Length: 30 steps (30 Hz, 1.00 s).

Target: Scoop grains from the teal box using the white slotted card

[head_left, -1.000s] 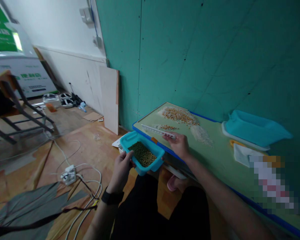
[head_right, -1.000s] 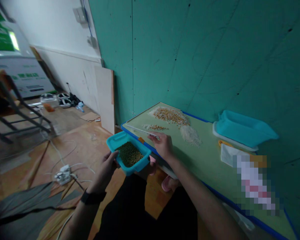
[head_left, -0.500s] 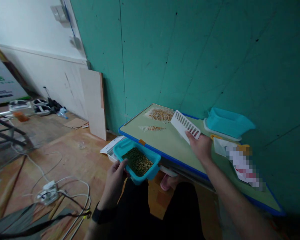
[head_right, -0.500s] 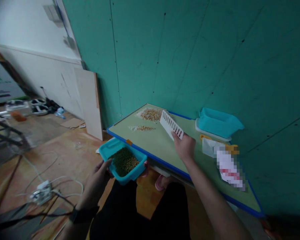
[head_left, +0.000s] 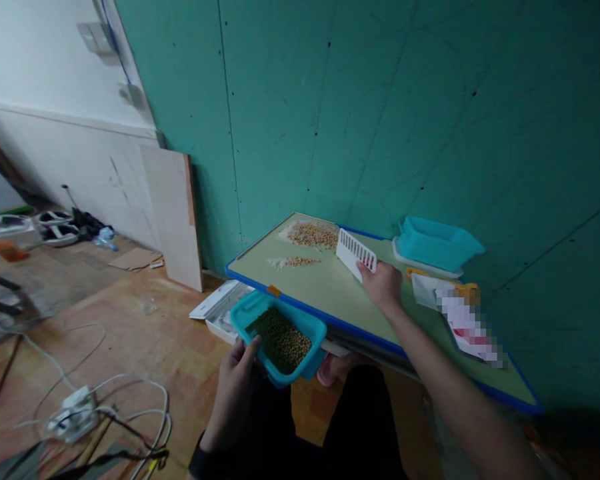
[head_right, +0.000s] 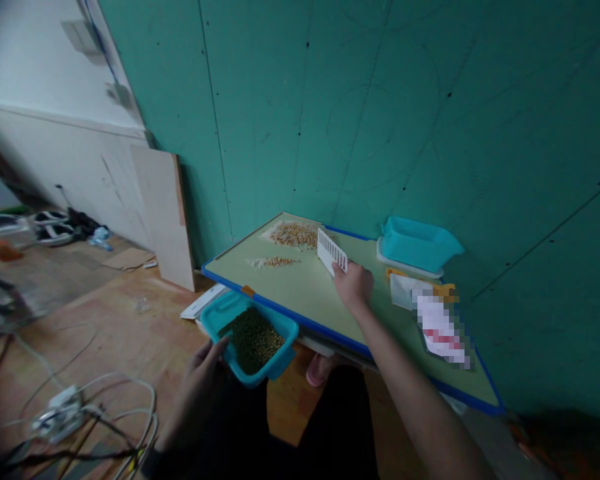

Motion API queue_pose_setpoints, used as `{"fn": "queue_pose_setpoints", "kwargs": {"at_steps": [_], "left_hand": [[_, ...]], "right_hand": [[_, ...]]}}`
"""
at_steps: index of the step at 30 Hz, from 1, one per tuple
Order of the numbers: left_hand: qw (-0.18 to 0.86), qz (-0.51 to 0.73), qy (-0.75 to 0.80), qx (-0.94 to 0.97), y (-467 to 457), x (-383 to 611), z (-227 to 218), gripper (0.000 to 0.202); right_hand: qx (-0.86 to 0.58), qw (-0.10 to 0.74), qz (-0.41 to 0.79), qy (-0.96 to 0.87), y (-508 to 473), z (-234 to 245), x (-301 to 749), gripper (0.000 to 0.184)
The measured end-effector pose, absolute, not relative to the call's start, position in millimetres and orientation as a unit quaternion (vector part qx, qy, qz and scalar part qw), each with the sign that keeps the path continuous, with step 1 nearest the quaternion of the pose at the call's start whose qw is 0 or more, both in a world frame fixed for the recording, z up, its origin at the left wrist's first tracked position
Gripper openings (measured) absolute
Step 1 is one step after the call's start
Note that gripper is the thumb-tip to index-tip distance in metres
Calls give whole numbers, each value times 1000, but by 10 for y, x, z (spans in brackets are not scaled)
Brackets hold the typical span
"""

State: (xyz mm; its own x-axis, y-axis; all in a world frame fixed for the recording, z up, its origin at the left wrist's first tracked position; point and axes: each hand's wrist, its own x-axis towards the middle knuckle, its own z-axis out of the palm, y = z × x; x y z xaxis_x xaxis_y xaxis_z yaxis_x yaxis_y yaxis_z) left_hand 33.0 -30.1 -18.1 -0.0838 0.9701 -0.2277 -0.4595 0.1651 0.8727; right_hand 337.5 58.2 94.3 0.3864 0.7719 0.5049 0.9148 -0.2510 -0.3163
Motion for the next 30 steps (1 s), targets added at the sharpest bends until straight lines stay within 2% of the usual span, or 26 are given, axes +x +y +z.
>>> {"fn": "queue_pose_setpoints", "kwargs": {"at_steps": [10,16,21,30], "left_hand": [[602,585,453,300,-299,354,-138,38],[612,586,449,284,-257,377,-172,44],[608,581,452,298,-239,367,-239,47],[601,593,452,289,-248,393,-253,45]], "right_hand": [[-749,335,-46,-569,637,909,3381,36],[-709,433,50,-554,824,780,3448,29],[-661,510,125,-536,853,655,3521,35],[-627,555,208,-506,797,686,3465,48]]}}
